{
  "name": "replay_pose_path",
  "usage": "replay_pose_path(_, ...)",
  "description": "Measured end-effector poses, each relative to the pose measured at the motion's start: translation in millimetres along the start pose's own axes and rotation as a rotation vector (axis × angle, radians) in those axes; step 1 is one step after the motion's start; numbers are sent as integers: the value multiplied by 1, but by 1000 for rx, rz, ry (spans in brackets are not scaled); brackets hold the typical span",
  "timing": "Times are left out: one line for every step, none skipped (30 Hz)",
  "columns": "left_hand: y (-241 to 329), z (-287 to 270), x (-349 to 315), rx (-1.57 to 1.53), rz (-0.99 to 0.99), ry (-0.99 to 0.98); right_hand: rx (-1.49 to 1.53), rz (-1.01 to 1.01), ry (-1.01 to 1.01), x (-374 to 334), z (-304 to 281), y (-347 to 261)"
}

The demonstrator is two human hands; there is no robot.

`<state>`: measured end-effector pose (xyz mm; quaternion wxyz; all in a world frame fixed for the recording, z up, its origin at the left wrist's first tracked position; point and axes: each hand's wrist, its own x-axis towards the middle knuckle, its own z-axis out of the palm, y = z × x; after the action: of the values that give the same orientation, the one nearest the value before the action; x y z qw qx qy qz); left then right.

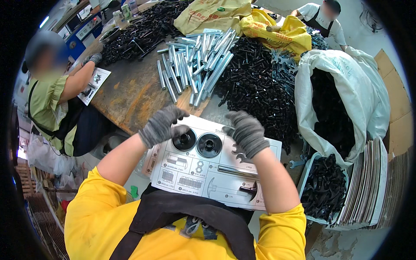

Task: The person places various metal hardware components onto a printed assembly template on a table. They pick up bolts, nuts, and washers from piles and position them into designated slots on the template, then move the template aside to repeat the process with a new one.

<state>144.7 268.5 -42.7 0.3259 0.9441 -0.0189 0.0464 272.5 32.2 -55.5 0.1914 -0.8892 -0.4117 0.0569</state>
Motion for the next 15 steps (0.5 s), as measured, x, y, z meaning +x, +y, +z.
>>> replay_pose_path(6, -5, 12, -1, -37, -8, -43, -12, 72, 9, -10, 8)
replay_pose_path(5, -5, 28, 99, -16, -21, -124, -11, 153, 20, -17, 17)
replay_pose_path(10, -3, 44, 54, -69, -25, -205, -8, 234, 30, -24, 27)
replay_pose_path(3, 2, 61, 83, -27, 1, -247, -9, 307, 43, -26, 36)
replay_pose_path(-7, 10, 80, 110, 18, 27, -290, -7, 382, 57, -28, 44)
replay_pose_path(-13, 14, 96, 124, 7, 31, -304, -2, 417, 74, -30, 46)
replay_pose_path(-16, 17, 112, 139, -3, 36, -331, 39, 393, 91, -33, 46)
replay_pose_path(-12, 21, 130, 108, -92, 11, -367, 76, 366, 103, -35, 48)
replay_pose_path(-10, 20, 144, 118, -93, -12, -402, 111, 338, 114, -37, 48)
replay_pose_path(-5, 22, 159, 175, -72, -32, -429, 156, 291, 121, -42, 49)
replay_pose_path(3, 22, 172, 234, -52, -54, -454, 203, 242, 127, -45, 47)
replay_pose_path(12, 22, 184, 302, -79, -87, -477, 248, 192, 133, -50, 48)
replay_pose_path(10, 26, 195, 336, -54, -43, -496, 257, 176, 141, -51, 53)
replay_pose_path(6, 32, 205, 367, -29, 2, -517, 266, 157, 150, -52, 57)
replay_pose_path(2, 37, 215, 398, -5, 47, -537, 274, 139, 156, -53, 62)
